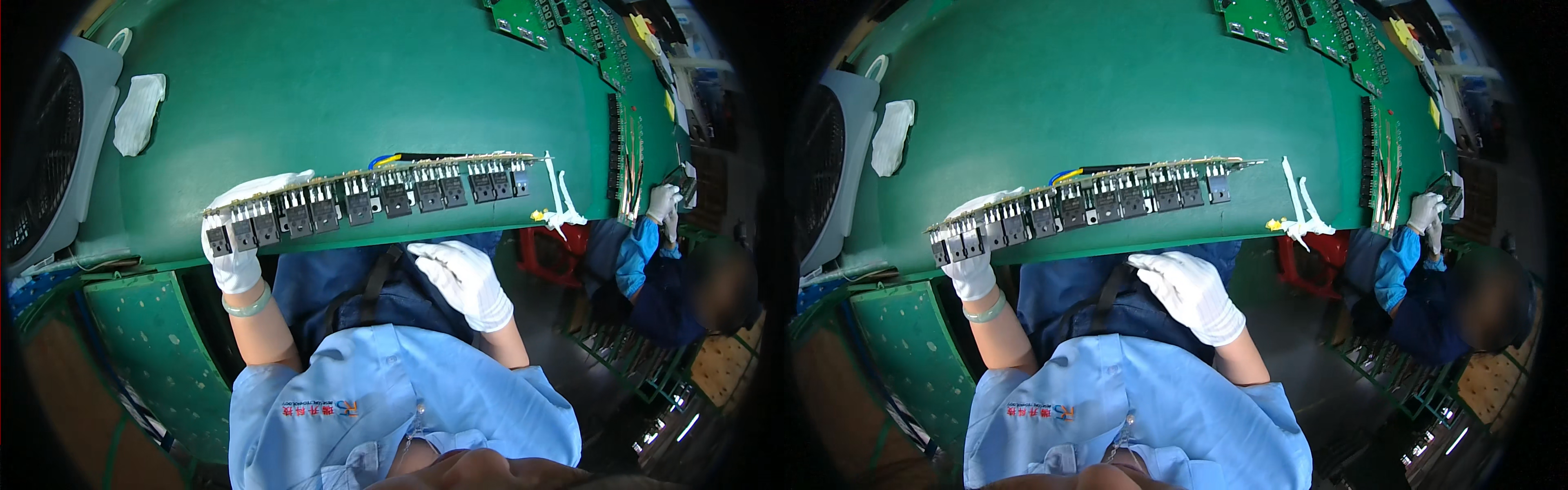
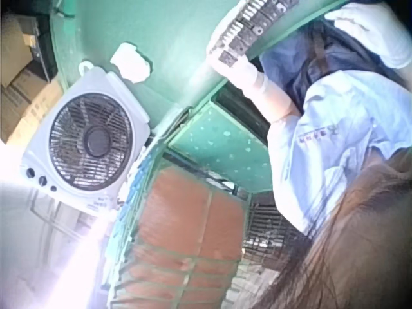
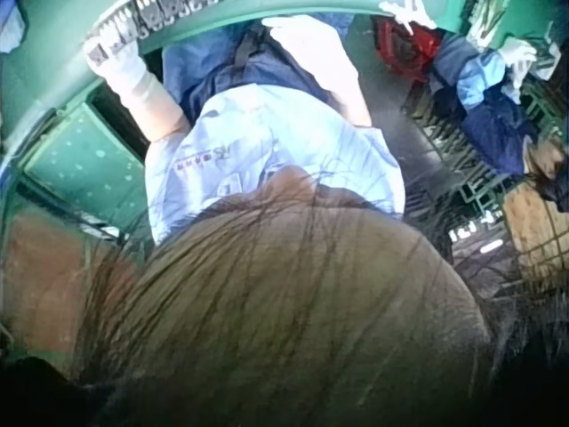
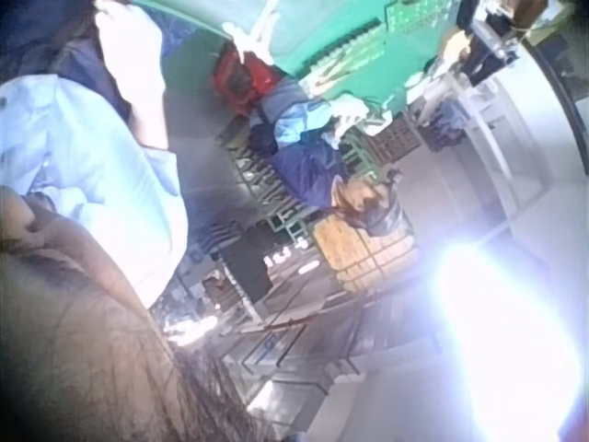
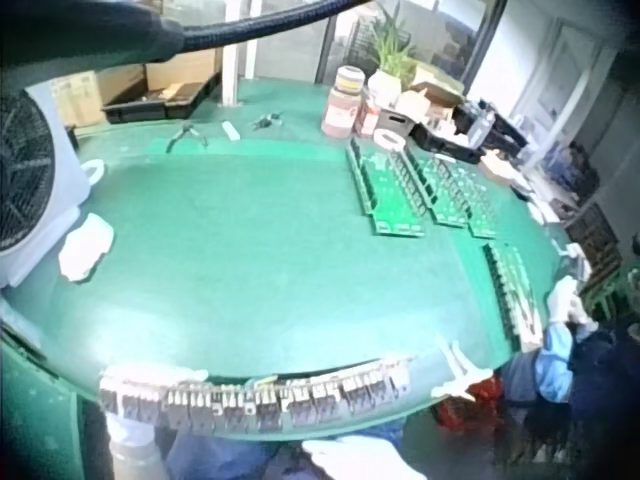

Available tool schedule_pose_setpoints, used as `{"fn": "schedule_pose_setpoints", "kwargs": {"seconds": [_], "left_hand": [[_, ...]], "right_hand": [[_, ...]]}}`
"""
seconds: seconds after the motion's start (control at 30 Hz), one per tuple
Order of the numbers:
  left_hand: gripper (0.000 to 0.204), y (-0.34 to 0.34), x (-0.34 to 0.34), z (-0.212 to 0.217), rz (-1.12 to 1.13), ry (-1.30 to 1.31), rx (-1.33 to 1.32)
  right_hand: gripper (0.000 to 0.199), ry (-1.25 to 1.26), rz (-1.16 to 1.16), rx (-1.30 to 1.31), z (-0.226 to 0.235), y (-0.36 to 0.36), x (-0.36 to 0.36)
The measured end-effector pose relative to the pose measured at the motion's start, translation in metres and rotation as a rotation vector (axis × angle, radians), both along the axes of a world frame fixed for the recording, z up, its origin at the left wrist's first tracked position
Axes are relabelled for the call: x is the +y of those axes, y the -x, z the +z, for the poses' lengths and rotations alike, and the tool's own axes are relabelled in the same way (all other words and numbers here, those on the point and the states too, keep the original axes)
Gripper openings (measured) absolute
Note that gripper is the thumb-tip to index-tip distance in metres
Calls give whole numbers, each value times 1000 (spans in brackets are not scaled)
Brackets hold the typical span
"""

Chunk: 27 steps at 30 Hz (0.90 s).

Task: Assemble electronic components and wire connectors onto printed circuit boards.

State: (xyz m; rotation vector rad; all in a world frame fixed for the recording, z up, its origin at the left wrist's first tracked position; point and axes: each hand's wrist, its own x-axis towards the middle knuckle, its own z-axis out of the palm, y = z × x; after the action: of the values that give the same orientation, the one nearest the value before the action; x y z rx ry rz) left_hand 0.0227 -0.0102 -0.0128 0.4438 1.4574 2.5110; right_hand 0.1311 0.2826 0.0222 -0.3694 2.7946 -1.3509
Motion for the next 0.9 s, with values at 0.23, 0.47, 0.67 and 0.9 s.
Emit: {"fn": "schedule_pose_setpoints", "kwargs": {"seconds": [0.23,0.47,0.67,0.9], "left_hand": [[64,-16,-15,-22,200,242,-31],[52,-13,-4,-37,187,88,43],[39,-5,-8,-43,127,-177,97],[34,0,-29,-50,131,-167,52]], "right_hand": [[16,-44,-92,59,2,1,6],[17,-51,-14,92,0,4,5],[21,-148,19,67,0,-2,3],[21,-138,51,53,5,-2,-1]]}}
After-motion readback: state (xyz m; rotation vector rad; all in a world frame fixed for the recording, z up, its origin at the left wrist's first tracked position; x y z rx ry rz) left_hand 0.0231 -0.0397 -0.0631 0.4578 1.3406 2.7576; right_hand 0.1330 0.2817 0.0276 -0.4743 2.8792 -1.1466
